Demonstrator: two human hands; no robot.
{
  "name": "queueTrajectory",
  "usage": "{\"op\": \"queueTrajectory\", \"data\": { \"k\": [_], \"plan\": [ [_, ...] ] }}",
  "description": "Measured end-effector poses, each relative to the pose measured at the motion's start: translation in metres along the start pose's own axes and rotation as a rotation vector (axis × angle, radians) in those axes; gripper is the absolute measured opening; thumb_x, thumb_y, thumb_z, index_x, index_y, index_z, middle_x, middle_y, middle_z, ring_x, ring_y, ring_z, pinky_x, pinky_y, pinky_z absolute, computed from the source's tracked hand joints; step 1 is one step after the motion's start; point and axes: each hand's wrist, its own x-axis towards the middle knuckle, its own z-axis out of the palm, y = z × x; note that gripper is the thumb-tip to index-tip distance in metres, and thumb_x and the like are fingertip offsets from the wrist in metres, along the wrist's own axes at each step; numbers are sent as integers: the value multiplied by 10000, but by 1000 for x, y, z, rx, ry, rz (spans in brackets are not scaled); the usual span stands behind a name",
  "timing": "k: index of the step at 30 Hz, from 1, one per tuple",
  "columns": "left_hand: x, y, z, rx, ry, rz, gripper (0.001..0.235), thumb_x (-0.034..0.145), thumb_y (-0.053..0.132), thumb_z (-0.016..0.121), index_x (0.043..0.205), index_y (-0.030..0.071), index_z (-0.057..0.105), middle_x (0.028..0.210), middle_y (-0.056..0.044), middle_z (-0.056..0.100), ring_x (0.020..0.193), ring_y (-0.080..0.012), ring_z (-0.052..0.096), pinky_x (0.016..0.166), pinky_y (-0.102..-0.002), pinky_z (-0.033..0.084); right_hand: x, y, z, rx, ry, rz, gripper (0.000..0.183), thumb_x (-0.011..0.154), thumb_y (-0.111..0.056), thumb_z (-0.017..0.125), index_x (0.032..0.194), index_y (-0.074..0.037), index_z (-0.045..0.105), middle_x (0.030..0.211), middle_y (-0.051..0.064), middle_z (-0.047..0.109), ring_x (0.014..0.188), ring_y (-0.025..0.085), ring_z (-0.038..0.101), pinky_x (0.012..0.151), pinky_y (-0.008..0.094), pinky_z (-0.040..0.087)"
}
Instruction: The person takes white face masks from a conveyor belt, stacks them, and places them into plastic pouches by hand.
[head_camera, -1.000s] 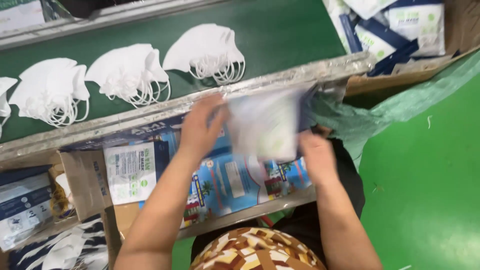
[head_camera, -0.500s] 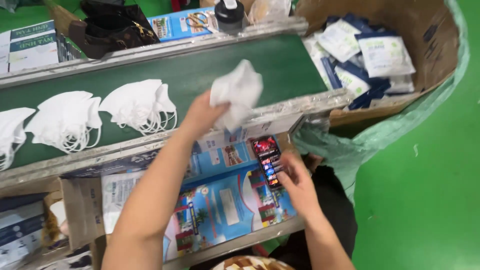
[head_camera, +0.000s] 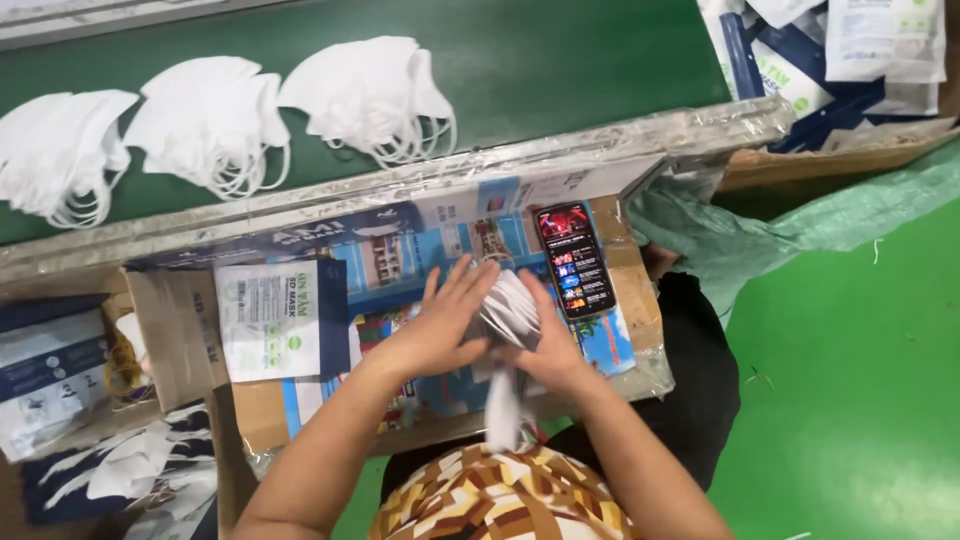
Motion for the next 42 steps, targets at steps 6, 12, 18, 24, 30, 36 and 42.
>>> {"op": "queueTrajectory", "data": {
  "k": [6, 12, 18, 24, 30, 36, 42],
  "plan": [
    [-19, 0, 37, -300, 712, -84, 556, 1012, 214, 635, 1536, 94, 491, 1568, -187, 500, 1503, -365, 469, 1290, -462, 342, -11, 45, 9, 59, 159, 268, 358, 950, -97, 732, 1299, -47, 672, 1095, 76, 766, 974, 146, 698, 870, 297, 572],
    [-40, 52, 114, -344, 383, 18, 817, 747, 277, 884, 1415, 75, 459, 1309, -235, 516, 1250, -407, 502, 1087, -468, 418, -6, 50, 25, 465, 417, 297, 320, 967, -67, 702, 1265, 11, 614, 1139, 91, 728, 990, 158, 692, 866, 302, 570],
    [-24, 42, 138, -884, 464, -247, 1040, 716, 192, 910, 1494, 118, 223, 1342, -202, 492, 1220, -309, 547, 1025, -428, 494, 19, 9, 30, 746, 494, 369, 349, 933, -73, 709, 1258, 5, 608, 1121, 112, 728, 949, 189, 710, 803, 327, 589],
    [-33, 33, 127, -1295, 346, -361, 657, 859, 66, 784, 1360, 79, 360, 1160, -153, 679, 1064, -199, 682, 915, -348, 578, 20, 4, 19, 799, 518, 417, 360, 913, -75, 709, 1253, 9, 623, 1118, 112, 728, 935, 208, 706, 778, 377, 582],
    [-65, 10, 42, -782, 715, -246, 391, 921, 40, 728, 1247, 92, 518, 1098, -91, 664, 1010, -189, 670, 870, -324, 561, 2, 8, -18, 349, 317, 394, 379, 924, -44, 705, 1287, 23, 620, 1180, 113, 734, 1031, 177, 707, 909, 326, 561],
    [-54, 19, 17, 89, 779, 108, 291, 845, 40, 735, 1119, 93, 650, 1161, -103, 651, 1107, -329, 637, 980, -437, 500, -6, -2, 14, 719, 223, 603, 395, 934, -121, 643, 1307, 5, 600, 1162, 104, 735, 1024, 190, 707, 907, 360, 561],
    [-51, 17, 44, -35, 502, 214, 485, 858, 243, 833, 1261, 76, 622, 1359, -148, 614, 1314, -363, 569, 1090, -463, 464, -20, 17, 7, 677, 91, 553, 432, 983, -165, 633, 1366, 26, 585, 1232, 134, 719, 1093, 221, 686, 939, 373, 554]
  ]
}}
